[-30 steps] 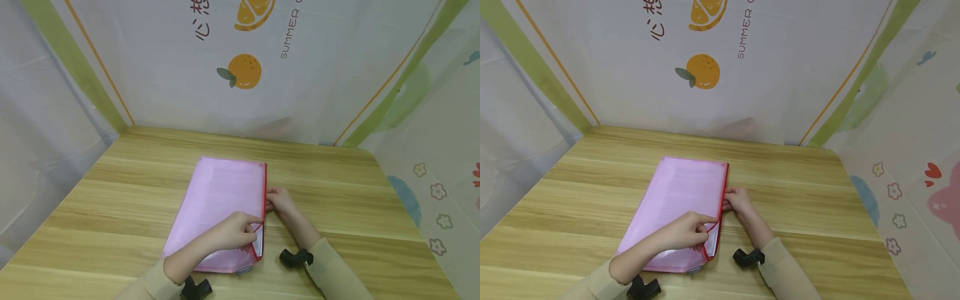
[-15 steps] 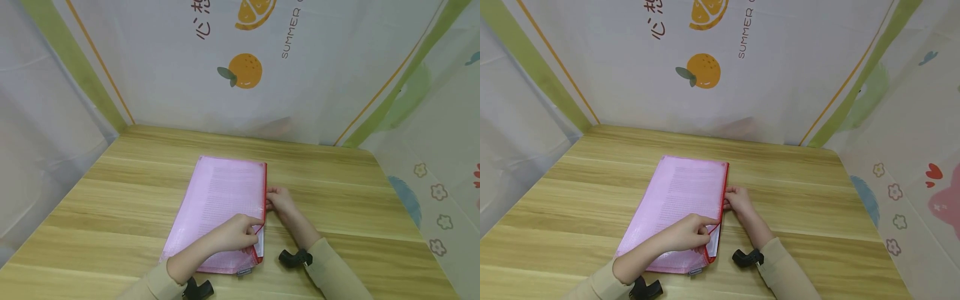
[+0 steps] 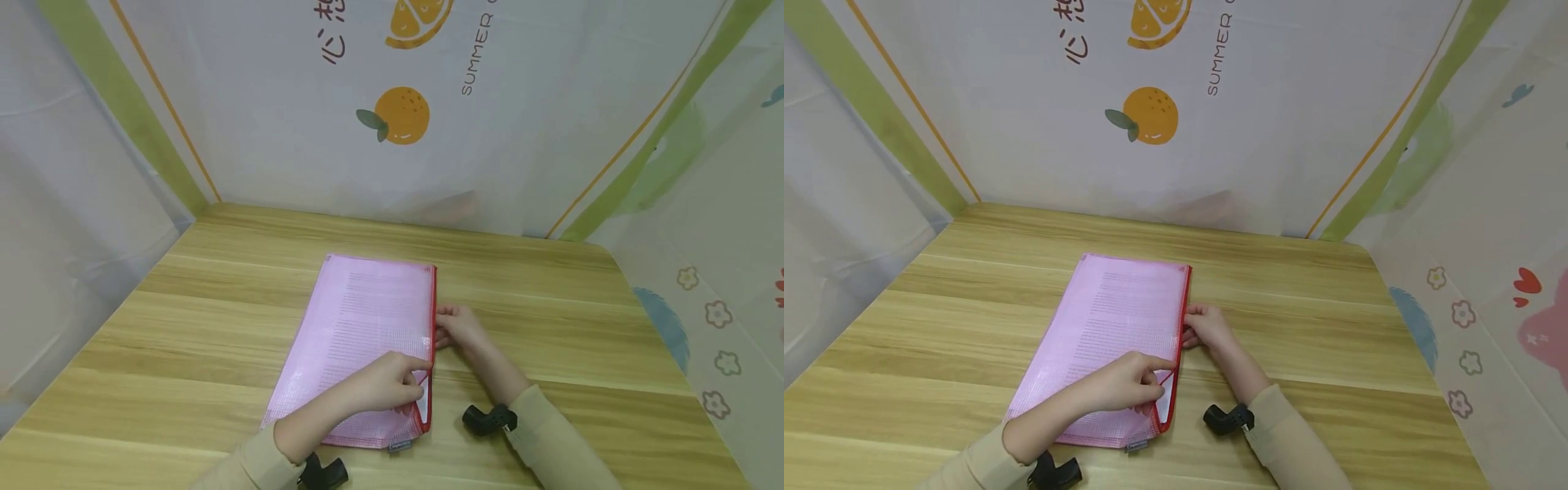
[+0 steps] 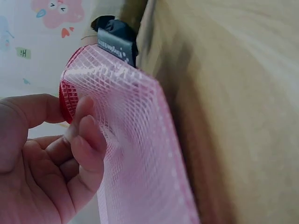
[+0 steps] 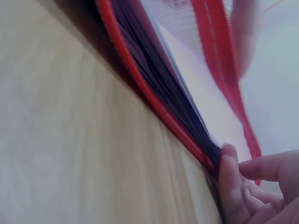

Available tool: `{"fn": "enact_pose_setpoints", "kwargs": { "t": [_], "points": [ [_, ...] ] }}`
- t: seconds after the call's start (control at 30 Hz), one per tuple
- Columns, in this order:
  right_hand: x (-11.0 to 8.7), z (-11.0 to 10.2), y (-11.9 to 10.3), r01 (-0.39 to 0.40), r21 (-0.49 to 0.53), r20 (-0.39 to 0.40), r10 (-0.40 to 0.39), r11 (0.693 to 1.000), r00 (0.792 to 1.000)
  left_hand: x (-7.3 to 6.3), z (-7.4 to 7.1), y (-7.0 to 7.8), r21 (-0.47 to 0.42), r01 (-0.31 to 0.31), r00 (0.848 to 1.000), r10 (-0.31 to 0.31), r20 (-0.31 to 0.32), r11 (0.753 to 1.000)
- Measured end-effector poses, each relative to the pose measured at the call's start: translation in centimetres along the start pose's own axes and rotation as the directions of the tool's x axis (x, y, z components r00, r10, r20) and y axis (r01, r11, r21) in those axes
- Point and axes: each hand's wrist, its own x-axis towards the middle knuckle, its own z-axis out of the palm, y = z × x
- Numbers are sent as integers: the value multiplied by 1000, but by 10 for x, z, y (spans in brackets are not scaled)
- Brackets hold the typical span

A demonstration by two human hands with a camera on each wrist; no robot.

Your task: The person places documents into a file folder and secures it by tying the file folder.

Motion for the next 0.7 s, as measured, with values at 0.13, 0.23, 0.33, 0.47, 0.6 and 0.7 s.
{"fn": "enact_pose_setpoints", "kwargs": {
  "t": [0.13,0.23,0.33,0.47,0.6,0.7],
  "points": [
    [-3,-5,-7,-17,-79,-5,17,997,1000,1,2,-3,40,13,1000,-13,0,999],
    [-4,-10,-13,-6,-142,-15,4,990,1000,0,2,-5,71,26,1000,-26,-5,997],
    [-5,-14,-19,14,-198,-16,-18,980,1000,0,0,-5,101,35,999,-35,3,994],
    [-4,-21,-23,42,-273,-22,-50,961,999,3,-6,-7,148,38,999,-41,16,988],
    [-1,-26,-26,69,-344,-26,-83,936,996,9,-15,-10,235,26,1000,-26,-2,972],
    [1,-29,-26,89,-388,-21,-106,917,994,14,-22,-12,294,21,1000,-15,-22,956]
  ]
}}
